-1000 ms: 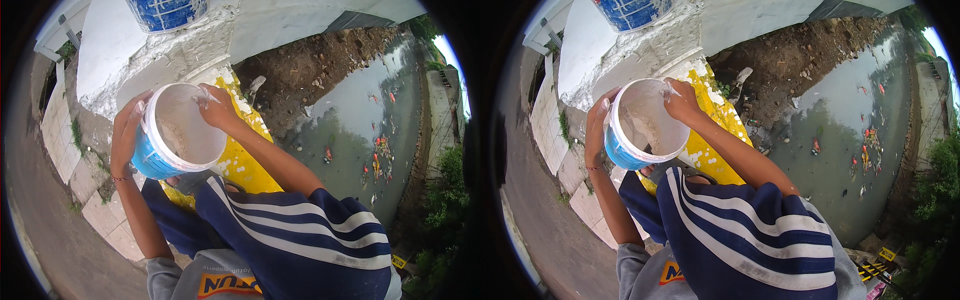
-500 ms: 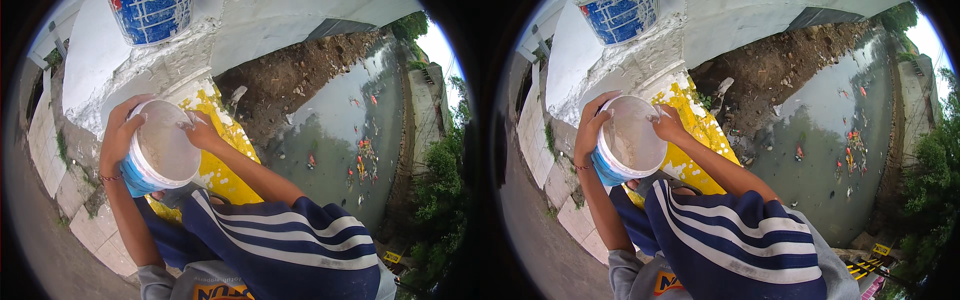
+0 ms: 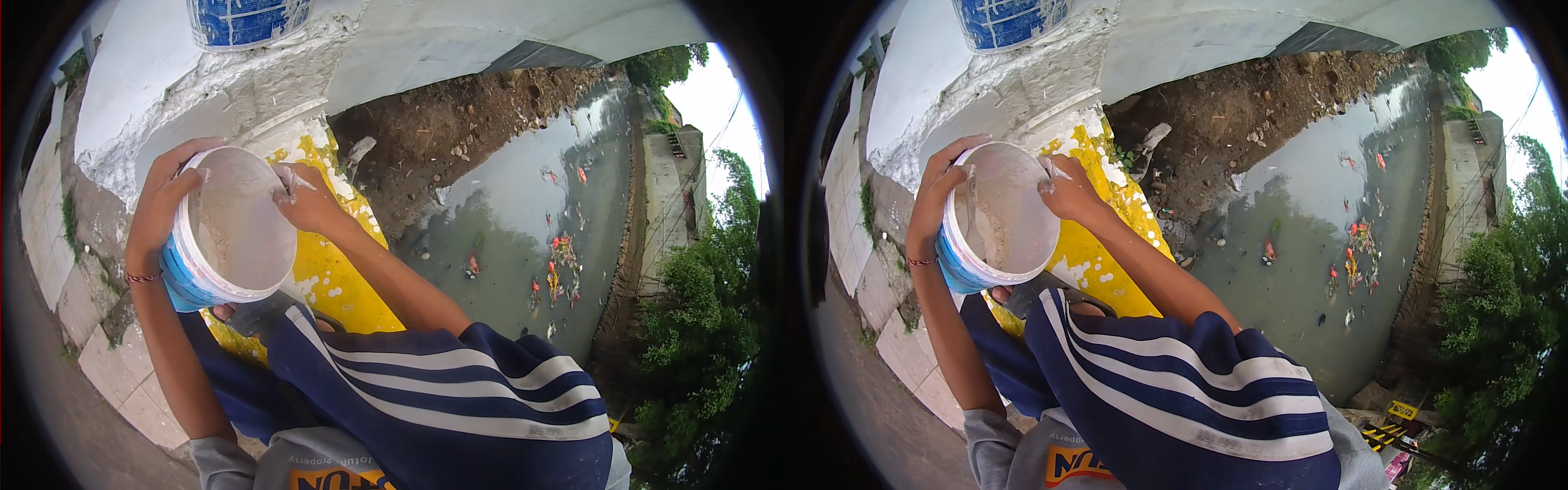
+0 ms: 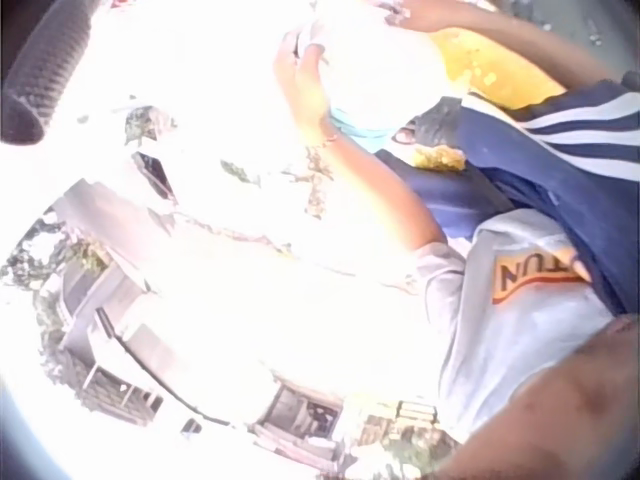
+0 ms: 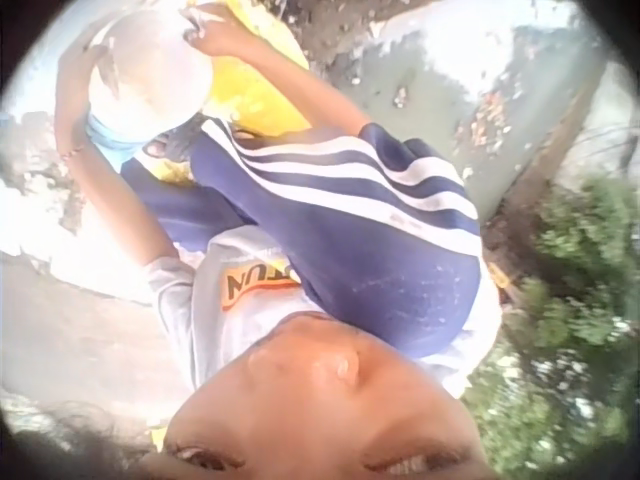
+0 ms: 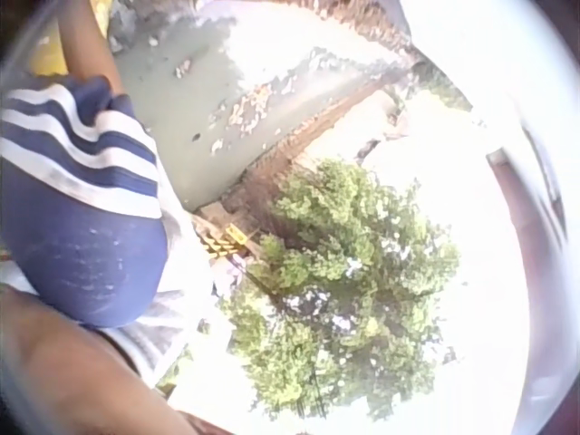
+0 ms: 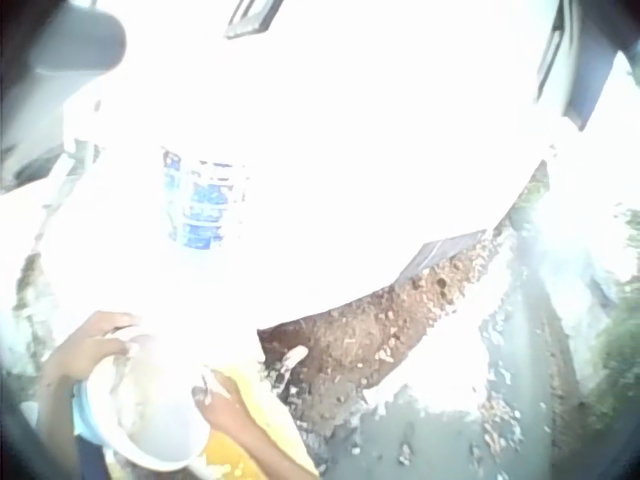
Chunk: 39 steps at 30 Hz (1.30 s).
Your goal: Mixing and applying filler/plaster to a damaged exterior wall next to a canal.
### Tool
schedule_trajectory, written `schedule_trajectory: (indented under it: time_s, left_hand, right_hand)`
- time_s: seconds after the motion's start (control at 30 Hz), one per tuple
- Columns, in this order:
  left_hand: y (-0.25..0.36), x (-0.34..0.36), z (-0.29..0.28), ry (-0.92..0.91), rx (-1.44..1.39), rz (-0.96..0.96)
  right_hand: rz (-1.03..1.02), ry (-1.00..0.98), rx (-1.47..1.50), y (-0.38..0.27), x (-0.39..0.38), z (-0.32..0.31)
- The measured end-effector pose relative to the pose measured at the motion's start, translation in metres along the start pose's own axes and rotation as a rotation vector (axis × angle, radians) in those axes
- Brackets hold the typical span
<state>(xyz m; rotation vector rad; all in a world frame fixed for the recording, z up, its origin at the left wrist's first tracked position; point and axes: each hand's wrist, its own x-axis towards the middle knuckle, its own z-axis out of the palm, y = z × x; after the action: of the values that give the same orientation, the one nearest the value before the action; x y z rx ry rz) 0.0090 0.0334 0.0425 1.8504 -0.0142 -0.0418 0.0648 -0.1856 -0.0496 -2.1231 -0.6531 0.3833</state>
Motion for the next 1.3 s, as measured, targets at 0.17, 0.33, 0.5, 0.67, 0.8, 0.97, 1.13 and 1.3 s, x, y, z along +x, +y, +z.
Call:
schedule_trajectory:
  time_s: [0.17, 0.33, 0.5, 0.67, 0.8, 0.97, 1.13, 1.3]
  left_hand:
    - [0.0, -0.002, 0.001, 0.024, 0.043, 0.018]
    - [0.001, -0.003, -0.004, -0.032, 0.049, -0.03]
    - [0.003, -0.004, -0.002, -0.03, 0.059, -0.041]
    - [0.007, -0.006, 0.005, 0.009, 0.046, 0.043]
    - [0.002, -0.003, 0.004, -0.028, 0.054, 0.015]
    - [0.002, -0.003, 0.002, -0.032, 0.041, 0.019]
    - [0.002, -0.007, 0.002, -0.012, 0.014, -0.002]
    - [0.006, -0.009, 0.005, -0.011, -0.001, -0.007]
  right_hand:
    - [-0.015, 0.079, -0.017, 0.006, -0.002, 0.011]
    - [0.004, 0.134, -0.031, 0.0, -0.004, 0.015]
    - [-0.13, 0.263, -0.093, -0.002, -0.005, 0.014]
    - [-0.09, 0.222, -0.04, -0.002, -0.006, 0.012]
    - [-0.061, 0.213, -0.019, -0.006, -0.007, 0.011]
    - [-0.012, 0.059, -0.021, -0.001, -0.003, 0.001]
    - [0.033, -0.03, -0.099, -0.002, -0.001, -0.003]
    - [0.056, -0.024, -0.115, 0.001, -0.001, -0.001]
